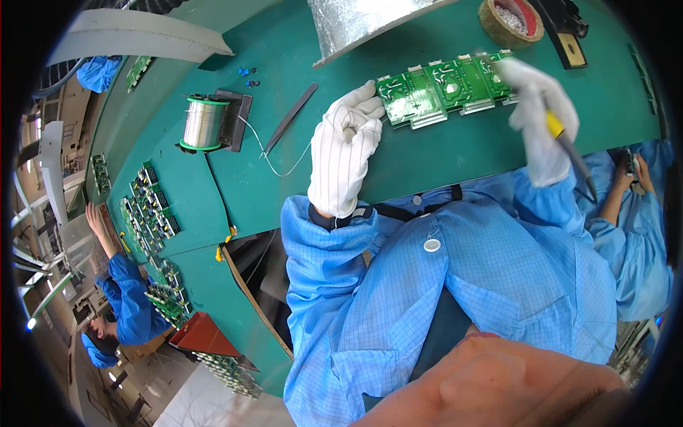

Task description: The person solders components onto circuit boards using a soldering iron by hand, turning the boards over to work on different sides.

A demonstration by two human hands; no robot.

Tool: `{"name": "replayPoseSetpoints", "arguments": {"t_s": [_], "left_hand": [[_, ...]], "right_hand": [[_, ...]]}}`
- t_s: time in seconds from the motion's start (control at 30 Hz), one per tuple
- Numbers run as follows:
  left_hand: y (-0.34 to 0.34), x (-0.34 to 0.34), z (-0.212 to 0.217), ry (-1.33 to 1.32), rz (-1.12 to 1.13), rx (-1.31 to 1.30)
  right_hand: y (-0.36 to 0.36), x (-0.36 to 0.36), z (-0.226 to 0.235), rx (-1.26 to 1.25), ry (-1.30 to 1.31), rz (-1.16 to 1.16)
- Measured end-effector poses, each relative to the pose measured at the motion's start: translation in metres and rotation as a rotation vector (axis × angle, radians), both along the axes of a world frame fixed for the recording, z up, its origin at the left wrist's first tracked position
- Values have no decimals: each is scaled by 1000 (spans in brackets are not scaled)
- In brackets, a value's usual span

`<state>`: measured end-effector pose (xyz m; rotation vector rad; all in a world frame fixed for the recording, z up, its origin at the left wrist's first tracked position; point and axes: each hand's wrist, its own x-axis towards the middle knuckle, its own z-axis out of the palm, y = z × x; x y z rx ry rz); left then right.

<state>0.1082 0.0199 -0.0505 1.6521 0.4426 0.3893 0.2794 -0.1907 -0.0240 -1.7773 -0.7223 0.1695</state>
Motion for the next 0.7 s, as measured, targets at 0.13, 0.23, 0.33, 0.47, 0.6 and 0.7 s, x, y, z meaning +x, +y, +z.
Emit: {"name": "replayPoseSetpoints", "arguments": {"t_s": [0.13,0.23,0.33,0.47,0.6,0.7], "left_hand": [[-1,5,-3,12,1,-45],[0,2,-3,15,25,-90],[4,2,-6,25,4,-25],[0,3,-3,22,56,-87],[1,6,4,35,18,-66],[3,5,0,24,-11,-63]], "right_hand": [[-15,50,-20,69,-244,-220],[-23,64,-19,-220,-309,-132],[-17,40,-8,-73,-250,-58],[13,15,-16,117,-276,276],[36,-11,-17,125,-453,432],[35,-16,-21,105,-478,419]]}}
